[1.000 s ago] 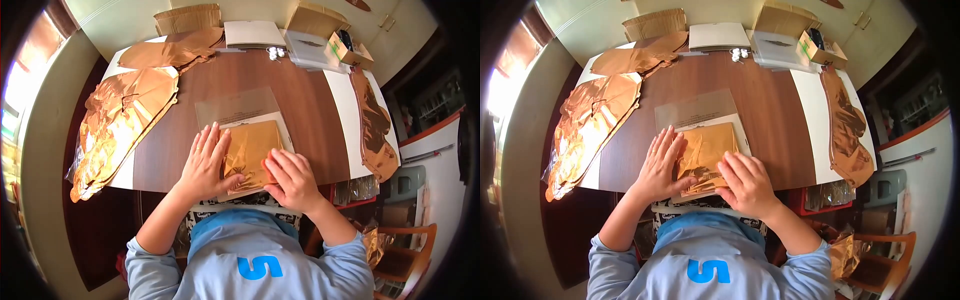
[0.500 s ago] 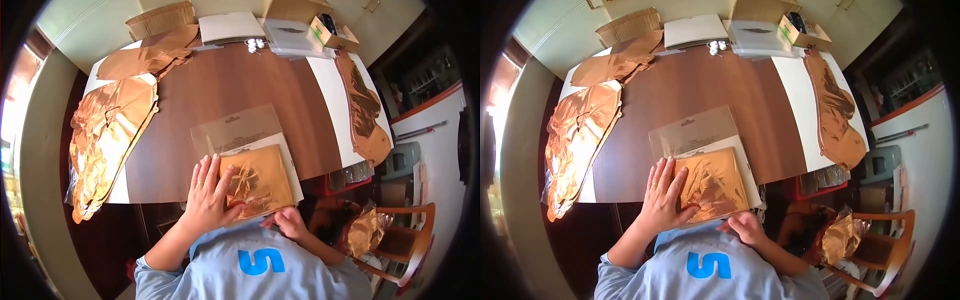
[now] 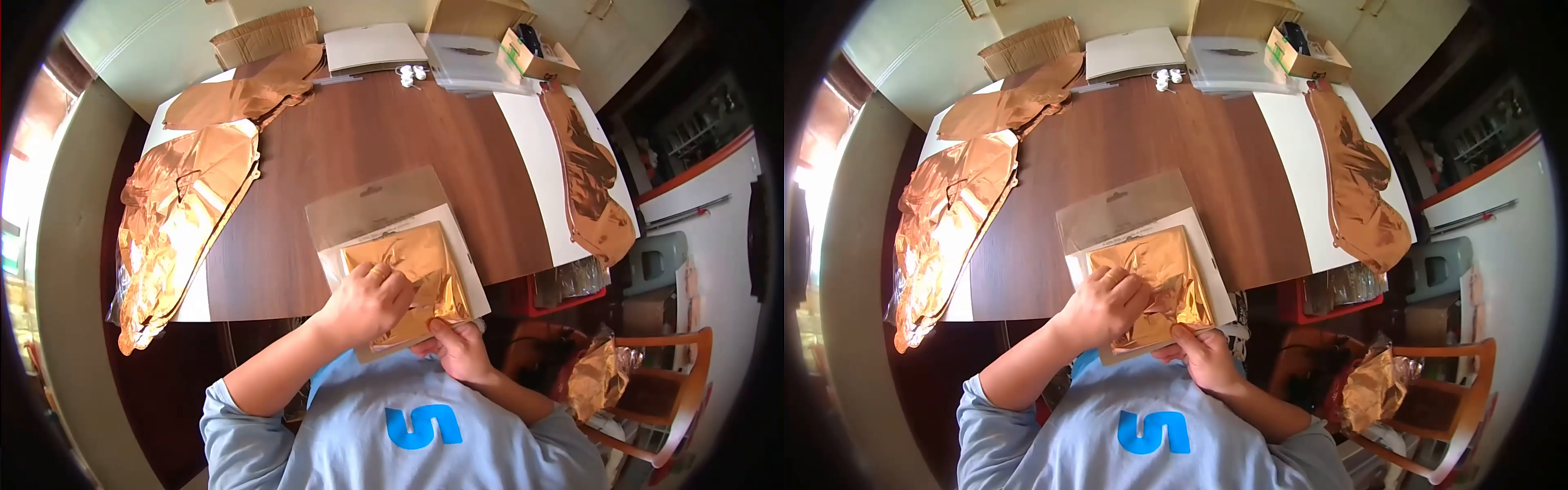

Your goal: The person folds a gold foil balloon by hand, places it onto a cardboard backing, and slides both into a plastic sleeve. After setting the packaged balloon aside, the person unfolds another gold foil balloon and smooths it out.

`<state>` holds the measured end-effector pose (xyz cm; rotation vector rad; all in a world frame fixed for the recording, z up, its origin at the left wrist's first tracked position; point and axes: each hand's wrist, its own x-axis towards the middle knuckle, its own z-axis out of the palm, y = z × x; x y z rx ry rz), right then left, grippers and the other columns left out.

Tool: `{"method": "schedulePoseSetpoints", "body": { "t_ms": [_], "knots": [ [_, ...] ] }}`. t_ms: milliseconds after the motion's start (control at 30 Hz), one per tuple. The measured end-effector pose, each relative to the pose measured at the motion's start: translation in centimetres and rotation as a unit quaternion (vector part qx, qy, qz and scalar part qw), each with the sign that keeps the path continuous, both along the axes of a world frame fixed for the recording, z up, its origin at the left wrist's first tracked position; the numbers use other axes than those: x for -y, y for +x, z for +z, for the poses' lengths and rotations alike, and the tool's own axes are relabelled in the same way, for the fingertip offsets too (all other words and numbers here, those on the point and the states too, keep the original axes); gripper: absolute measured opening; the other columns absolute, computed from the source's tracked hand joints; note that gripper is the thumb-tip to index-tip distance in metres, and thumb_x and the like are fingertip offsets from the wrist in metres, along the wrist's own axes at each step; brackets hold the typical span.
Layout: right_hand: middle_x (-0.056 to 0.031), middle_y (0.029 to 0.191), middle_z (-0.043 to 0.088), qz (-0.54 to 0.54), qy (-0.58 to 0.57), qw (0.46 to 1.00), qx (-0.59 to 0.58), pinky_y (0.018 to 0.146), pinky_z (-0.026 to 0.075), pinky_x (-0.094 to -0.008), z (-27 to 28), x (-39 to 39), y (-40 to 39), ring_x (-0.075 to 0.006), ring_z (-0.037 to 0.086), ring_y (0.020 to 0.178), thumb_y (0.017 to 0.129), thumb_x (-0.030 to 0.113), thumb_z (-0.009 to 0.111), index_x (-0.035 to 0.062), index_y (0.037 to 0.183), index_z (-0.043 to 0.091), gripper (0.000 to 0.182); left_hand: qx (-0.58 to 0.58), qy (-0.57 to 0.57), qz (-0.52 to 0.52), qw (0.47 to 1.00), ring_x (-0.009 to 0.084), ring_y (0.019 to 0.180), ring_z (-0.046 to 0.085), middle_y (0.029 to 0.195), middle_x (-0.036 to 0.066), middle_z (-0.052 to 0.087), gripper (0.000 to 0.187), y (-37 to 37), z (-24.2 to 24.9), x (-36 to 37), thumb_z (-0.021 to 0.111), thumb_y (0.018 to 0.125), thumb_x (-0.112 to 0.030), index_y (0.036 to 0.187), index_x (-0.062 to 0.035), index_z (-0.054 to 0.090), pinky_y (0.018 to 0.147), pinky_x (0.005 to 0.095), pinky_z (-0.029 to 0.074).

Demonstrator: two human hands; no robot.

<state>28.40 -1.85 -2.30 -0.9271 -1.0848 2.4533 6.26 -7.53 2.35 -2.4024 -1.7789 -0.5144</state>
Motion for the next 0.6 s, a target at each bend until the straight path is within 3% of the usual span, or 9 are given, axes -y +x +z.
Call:
{"method": "schedulePoseSetpoints", "body": {
  "t_ms": [200, 233, 333, 367, 433, 467, 533, 567, 600],
  "knots": [
    [-0.0161, 0.103, 0.071, -0.008, -0.041, 0.997, -0.062, 0.076, 0.059, -0.0348, 0.5, 0.6, -0.4, -0.0221, 0.071, 0.089, 0.105, 0.027, 0.052, -0.0056, 0.123, 0.058, 0.037, 0.064, 0.063, -0.013, 0.996, 0.0256, 0.086, 0.064, 0.103, 0.012, 0.064, 0.039, 1.2, 0.8, 2.5, 0.066, 0.072, -0.016, 0.106, 0.0039, 0.067, 0.074, 0.0357, 0.051],
    [-0.0157, 0.104, 0.071, -0.007, -0.042, 0.997, -0.059, 0.077, 0.059, -0.0347, 0.4, 0.7, -0.3, -0.0218, 0.071, 0.089, 0.105, 0.027, 0.053, -0.0050, 0.124, 0.058, 0.037, 0.100, 0.036, 0.005, 0.994, 0.0264, 0.089, 0.064, 0.103, 0.012, 0.065, 0.037, 1.1, 1.3, 3.0, 0.070, 0.071, -0.011, 0.105, 0.0020, 0.067, 0.079, 0.0377, 0.050],
    [-0.0147, 0.105, 0.071, -0.005, -0.047, 0.997, -0.063, 0.077, 0.059, -0.0340, 0.0, 1.0, -0.2, -0.0212, 0.071, 0.090, 0.104, 0.026, 0.054, -0.0030, 0.125, 0.057, 0.036, 0.211, 0.122, 0.105, 0.964, 0.0263, 0.095, 0.063, 0.108, 0.014, 0.064, 0.037, 0.3, 1.3, 3.8, 0.073, 0.070, -0.004, 0.106, -0.0003, 0.068, 0.083, 0.0397, 0.048],
    [-0.0144, 0.106, 0.071, -0.005, -0.052, 0.996, -0.072, 0.077, 0.059, -0.0337, -0.1, 1.0, -0.1, -0.0211, 0.071, 0.090, 0.104, 0.025, 0.055, -0.0021, 0.125, 0.057, 0.035, 0.271, 0.149, 0.178, 0.934, 0.0279, 0.108, 0.060, 0.120, 0.017, 0.060, 0.039, 0.0, 0.7, 4.7, 0.074, 0.070, -0.002, 0.108, -0.0016, 0.068, 0.091, 0.0423, 0.046],
    [-0.0140, 0.106, 0.071, -0.010, -0.058, 0.995, -0.079, 0.077, 0.060, -0.0337, -0.3, 1.3, 0.0, -0.0213, 0.072, 0.090, 0.104, 0.024, 0.056, -0.0008, 0.125, 0.057, 0.033, 0.479, 0.213, 0.277, 0.805, 0.0287, 0.121, 0.054, 0.134, 0.018, 0.052, 0.055, -0.2, -1.0, 5.6, 0.073, 0.084, -0.008, 0.135, -0.0040, 0.050, 0.100, 0.0425, 0.046],
    [-0.0140, 0.107, 0.071, -0.012, -0.059, 0.995, -0.078, 0.077, 0.060, -0.0340, -0.6, 1.5, -0.1, -0.0216, 0.072, 0.089, 0.104, 0.023, 0.056, -0.0003, 0.125, 0.057, 0.032, 0.630, 0.232, 0.295, 0.679, 0.0280, 0.123, 0.053, 0.137, 0.018, 0.050, 0.063, 0.0, -1.8, 5.6, 0.072, 0.088, -0.010, 0.143, -0.0064, 0.041, 0.102, 0.0433, 0.046],
    [-0.0140, 0.107, 0.071, -0.020, -0.051, 0.996, -0.071, 0.077, 0.061, -0.0350, -0.6, 1.8, -0.4, -0.0223, 0.073, 0.087, 0.103, 0.021, 0.057, 0.0004, 0.125, 0.057, 0.030, 0.799, 0.178, 0.282, 0.501, 0.0268, 0.128, 0.050, 0.145, 0.018, 0.044, 0.066, 0.1, -1.0, 5.8, 0.064, 0.097, -0.012, 0.151, -0.0067, 0.026, 0.103, 0.0407, 0.046],
    [-0.0139, 0.106, 0.071, -0.026, -0.043, 0.997, -0.063, 0.076, 0.062, -0.0357, -0.2, 2.0, -0.8, -0.0226, 0.073, 0.086, 0.103, 0.020, 0.057, 0.0008, 0.124, 0.057, 0.029, 0.865, 0.133, 0.244, 0.417, 0.0235, 0.127, 0.052, 0.143, 0.016, 0.048, 0.054, 0.0, -1.0, 6.1, 0.059, 0.100, -0.009, 0.147, -0.0037, 0.034, 0.103, 0.0385, 0.047],
    [-0.0139, 0.106, 0.071, -0.034, -0.035, 0.997, -0.055, 0.075, 0.062, -0.0363, 0.0, 2.3, -1.0, -0.0230, 0.073, 0.085, 0.103, 0.019, 0.057, 0.0011, 0.124, 0.057, 0.028, 0.872, 0.089, 0.223, 0.426, 0.0230, 0.122, 0.056, 0.139, 0.015, 0.052, 0.049, 0.0, -1.2, 6.1, 0.057, 0.101, -0.010, 0.145, -0.0031, 0.037, 0.101, 0.0385, 0.049]
  ]
}}
